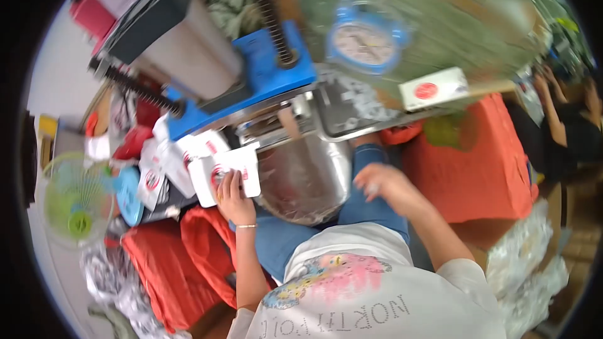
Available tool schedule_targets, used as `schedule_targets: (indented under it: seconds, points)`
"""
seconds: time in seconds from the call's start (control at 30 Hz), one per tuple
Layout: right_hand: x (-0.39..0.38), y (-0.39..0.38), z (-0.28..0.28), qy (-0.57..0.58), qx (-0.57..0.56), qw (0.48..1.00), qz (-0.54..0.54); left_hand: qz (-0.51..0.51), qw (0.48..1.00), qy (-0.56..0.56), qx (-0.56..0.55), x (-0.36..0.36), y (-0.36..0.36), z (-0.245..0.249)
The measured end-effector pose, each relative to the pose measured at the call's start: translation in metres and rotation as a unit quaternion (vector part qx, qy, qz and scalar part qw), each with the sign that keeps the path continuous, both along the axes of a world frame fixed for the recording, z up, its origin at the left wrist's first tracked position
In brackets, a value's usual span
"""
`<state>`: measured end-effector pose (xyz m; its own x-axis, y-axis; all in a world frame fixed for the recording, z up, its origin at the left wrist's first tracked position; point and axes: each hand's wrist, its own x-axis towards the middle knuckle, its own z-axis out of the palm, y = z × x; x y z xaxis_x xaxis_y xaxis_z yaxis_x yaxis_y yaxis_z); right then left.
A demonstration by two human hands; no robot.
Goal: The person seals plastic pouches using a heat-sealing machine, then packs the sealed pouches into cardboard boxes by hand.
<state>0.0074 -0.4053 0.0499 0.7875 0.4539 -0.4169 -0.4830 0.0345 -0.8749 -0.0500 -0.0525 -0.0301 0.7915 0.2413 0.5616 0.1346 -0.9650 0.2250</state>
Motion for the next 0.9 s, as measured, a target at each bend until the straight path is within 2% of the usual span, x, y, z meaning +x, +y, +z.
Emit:
schedule_targets:
  seconds: [0.03,0.1,0.17,0.2,0.23,0.27,0.3,0.33,0.37,0.43,0.47,0.57,0.7,0.77,0.8,0.9]
  points:
    - [-0.011,0.023,-0.008,0.069,-0.002,0.994,0.086,0.016,0.997,-0.017,-0.074,-0.004,0.007,0.004]
    - [-0.030,0.054,-0.016,0.189,0.045,0.968,0.159,0.049,0.974,-0.097,-0.197,-0.004,0.013,0.023]
    - [-0.029,0.076,-0.019,0.181,0.056,0.972,0.138,0.061,0.950,0.001,-0.305,-0.011,0.009,0.075]
    - [-0.027,0.082,-0.020,0.172,0.064,0.977,0.107,0.025,0.929,-0.050,-0.365,-0.011,0.000,0.091]
    - [-0.014,0.087,-0.021,0.154,0.066,0.984,0.069,0.004,0.916,-0.038,-0.400,-0.013,-0.007,0.092]
    - [-0.004,0.095,-0.009,0.058,0.033,0.997,0.033,-0.018,0.900,-0.027,-0.434,-0.015,-0.014,0.094]
    - [0.006,0.104,0.006,-0.039,0.000,0.999,-0.005,-0.058,0.901,0.008,-0.430,-0.012,-0.030,0.116]
    - [0.017,0.108,0.012,-0.154,-0.067,0.986,-0.010,-0.066,0.883,0.055,-0.461,-0.011,-0.035,0.102]
    - [0.028,0.114,0.019,-0.157,-0.067,0.985,-0.009,-0.075,0.861,0.104,-0.492,-0.010,-0.038,0.079]
    - [0.047,0.127,0.033,-0.373,-0.074,0.924,-0.049,-0.041,0.792,0.173,-0.584,-0.003,-0.049,0.047]
    - [0.053,0.133,0.036,-0.373,-0.077,0.923,-0.051,-0.049,0.767,0.165,-0.618,0.001,-0.058,0.057]
    - [0.066,0.148,0.029,-0.426,-0.133,0.895,0.005,-0.045,0.743,0.171,-0.646,0.010,-0.067,0.047]
    - [0.070,0.161,-0.002,-0.457,-0.176,0.872,0.019,-0.047,0.762,0.163,-0.624,0.016,-0.073,0.042]
    - [0.065,0.171,-0.013,-0.359,-0.109,0.925,-0.062,-0.056,0.755,0.135,-0.639,0.019,-0.078,0.040]
    - [0.063,0.174,-0.017,-0.329,-0.104,0.935,-0.086,-0.063,0.748,0.118,-0.650,0.020,-0.079,0.038]
    - [0.065,0.171,-0.019,-0.271,-0.153,0.949,-0.051,-0.071,0.725,0.163,-0.666,0.022,-0.069,0.031]
